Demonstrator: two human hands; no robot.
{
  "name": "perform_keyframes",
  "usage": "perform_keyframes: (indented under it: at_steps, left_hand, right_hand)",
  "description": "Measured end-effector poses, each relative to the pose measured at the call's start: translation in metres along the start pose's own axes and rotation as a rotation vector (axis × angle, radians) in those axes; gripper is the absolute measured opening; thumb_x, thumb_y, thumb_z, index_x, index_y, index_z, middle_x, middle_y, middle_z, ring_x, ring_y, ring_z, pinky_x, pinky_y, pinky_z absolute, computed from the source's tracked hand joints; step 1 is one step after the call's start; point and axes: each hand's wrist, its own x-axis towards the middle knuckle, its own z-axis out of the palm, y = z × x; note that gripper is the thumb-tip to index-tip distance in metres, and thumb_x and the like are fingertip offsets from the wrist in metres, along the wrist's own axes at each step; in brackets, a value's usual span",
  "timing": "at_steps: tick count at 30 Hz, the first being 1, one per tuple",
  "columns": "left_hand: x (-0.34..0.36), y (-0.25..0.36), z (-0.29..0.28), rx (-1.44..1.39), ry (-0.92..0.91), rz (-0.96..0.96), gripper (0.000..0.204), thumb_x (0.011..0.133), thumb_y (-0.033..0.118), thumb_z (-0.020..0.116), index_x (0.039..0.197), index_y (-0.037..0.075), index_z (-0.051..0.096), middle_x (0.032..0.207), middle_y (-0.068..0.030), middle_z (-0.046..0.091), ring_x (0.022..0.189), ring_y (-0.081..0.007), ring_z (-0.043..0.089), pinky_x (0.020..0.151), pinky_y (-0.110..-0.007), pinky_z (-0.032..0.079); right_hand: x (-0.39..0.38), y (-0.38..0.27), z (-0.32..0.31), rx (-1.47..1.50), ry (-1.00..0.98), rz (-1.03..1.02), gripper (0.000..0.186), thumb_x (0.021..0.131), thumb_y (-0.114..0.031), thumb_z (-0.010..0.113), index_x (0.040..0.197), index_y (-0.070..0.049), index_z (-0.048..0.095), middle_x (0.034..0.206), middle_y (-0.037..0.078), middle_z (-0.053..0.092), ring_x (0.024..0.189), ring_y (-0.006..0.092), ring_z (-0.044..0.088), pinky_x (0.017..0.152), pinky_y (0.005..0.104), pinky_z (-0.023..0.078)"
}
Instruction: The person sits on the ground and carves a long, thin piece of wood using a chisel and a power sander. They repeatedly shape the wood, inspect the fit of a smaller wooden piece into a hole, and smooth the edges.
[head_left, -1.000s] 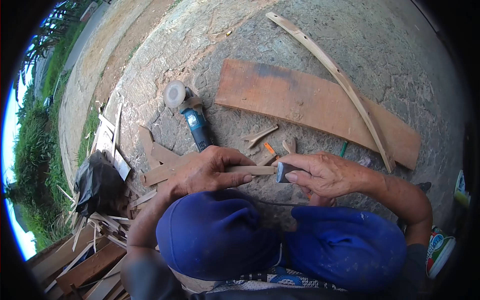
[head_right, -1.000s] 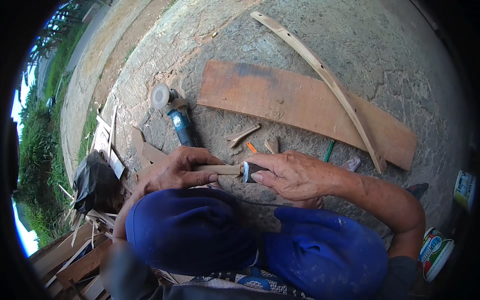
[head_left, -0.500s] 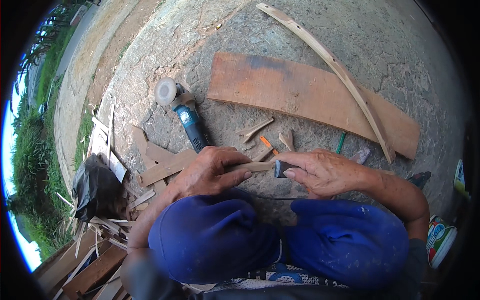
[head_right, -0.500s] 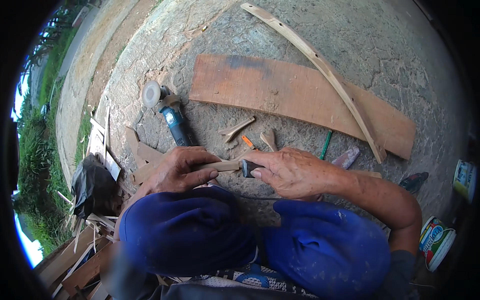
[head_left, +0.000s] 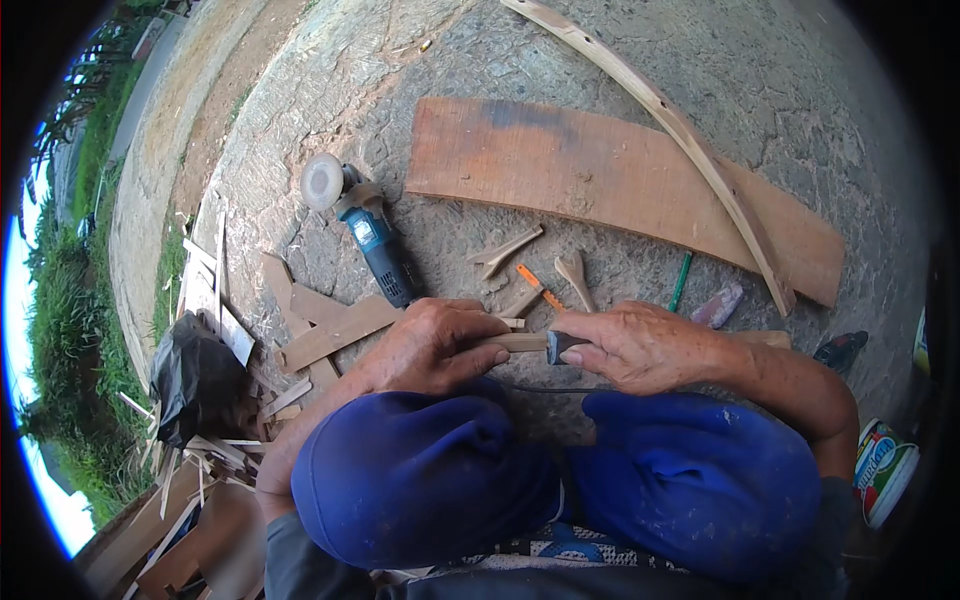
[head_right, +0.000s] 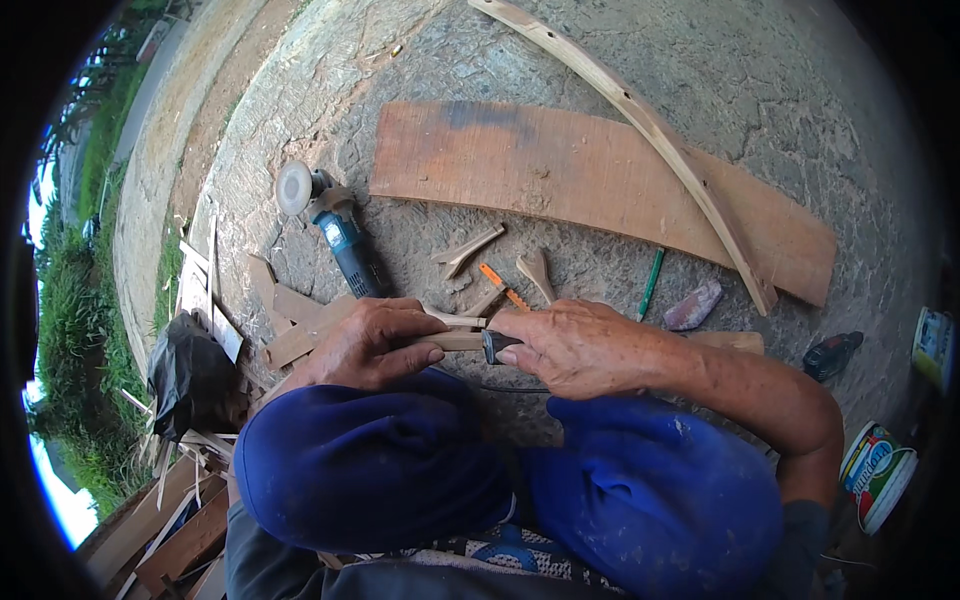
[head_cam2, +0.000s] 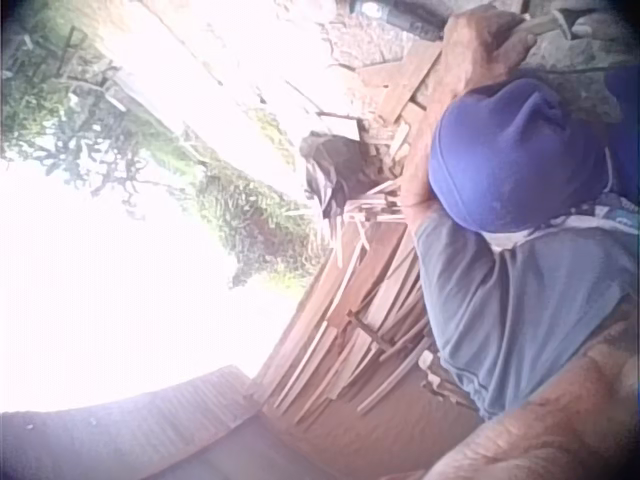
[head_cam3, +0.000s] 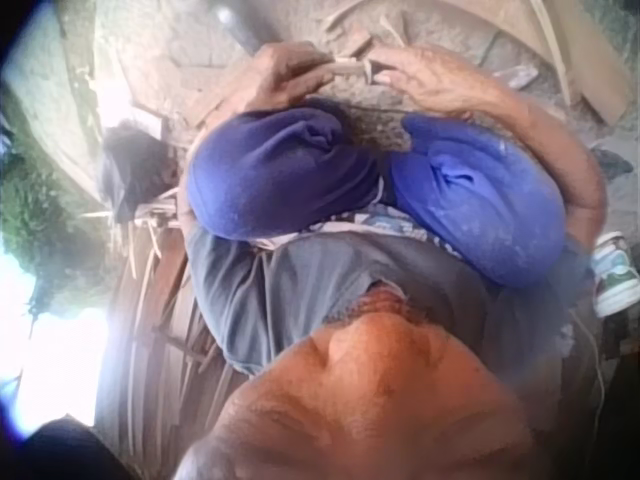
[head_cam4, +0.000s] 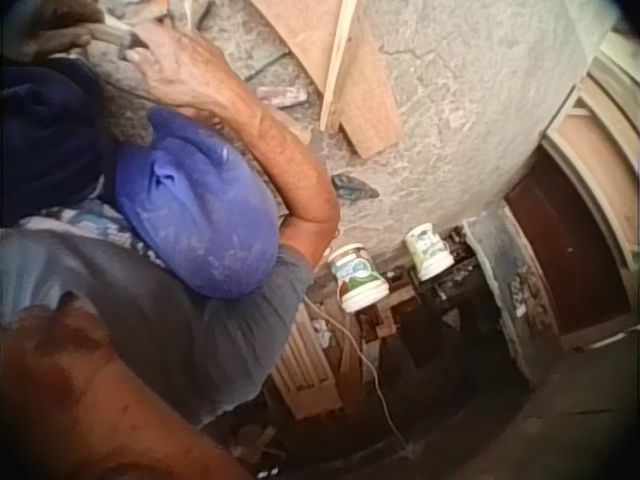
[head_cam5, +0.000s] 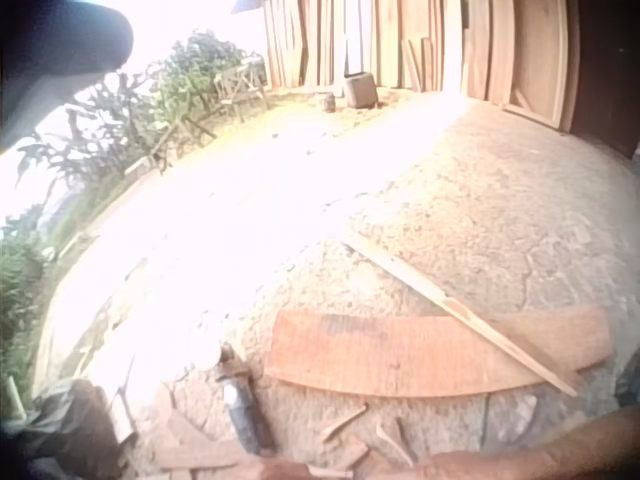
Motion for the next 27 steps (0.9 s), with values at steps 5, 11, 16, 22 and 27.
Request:
perform_keyframes:
  at_steps: [5,11,16,22,27]
  left_hand:
    - [-0.001,0.0,0.004,0.005,0.079,-0.017,0.026,0.091,0.015,0.074,0.112,0.001,0.072,0.089,-0.0155,0.067,0.083,-0.0337,0.069,0.072,-0.044,0.054]
    - [-0.002,0.006,0.003,0.089,0.135,-0.048,0.024,0.09,0.013,0.074,0.113,0.004,0.073,0.091,-0.0139,0.067,0.084,-0.033,0.069,0.073,-0.043,0.054]
    - [-0.003,0.004,0.003,0.095,0.169,-0.013,0.025,0.088,0.011,0.075,0.113,0.004,0.073,0.09,-0.0136,0.067,0.083,-0.0321,0.069,0.072,-0.043,0.054]
    - [-0.002,0.002,0.003,0.171,0.238,0.086,0.025,0.086,0.008,0.077,0.111,0.002,0.074,0.089,-0.0136,0.068,0.081,-0.0314,0.068,0.07,-0.041,0.054]
    - [0.001,0.003,0.002,0.252,0.264,0.17,0.026,0.083,0.007,0.079,0.108,0.0,0.074,0.085,-0.0134,0.068,0.079,-0.0309,0.068,0.068,-0.04,0.054]
  right_hand:
    - [-0.005,-0.004,0.001,-0.098,0.082,-0.004,0.021,0.106,-0.024,0.054,0.117,-0.007,0.056,0.07,0.018,0.059,0.072,0.0389,0.065,0.069,0.0532,0.048]
    - [-0.007,-0.01,-0.015,0.082,0.053,0.0,0.026,0.106,-0.022,0.052,0.128,-0.008,0.056,0.071,0.019,0.058,0.07,0.0384,0.065,0.069,0.0509,0.049]
    - [-0.006,-0.006,-0.017,0.098,0.033,0.029,0.027,0.106,-0.022,0.048,0.129,-0.01,0.056,0.071,0.018,0.059,0.067,0.0376,0.065,0.067,0.051,0.049]
    - [-0.005,-0.006,-0.018,0.134,0.016,0.064,0.023,0.105,-0.022,0.048,0.125,-0.011,0.054,0.067,0.017,0.059,0.064,0.0379,0.066,0.065,0.051,0.05]
    - [-0.002,-0.008,-0.018,0.126,-0.009,0.087,0.023,0.106,-0.023,0.047,0.123,-0.009,0.053,0.066,0.016,0.058,0.065,0.0389,0.066,0.066,0.0519,0.051]
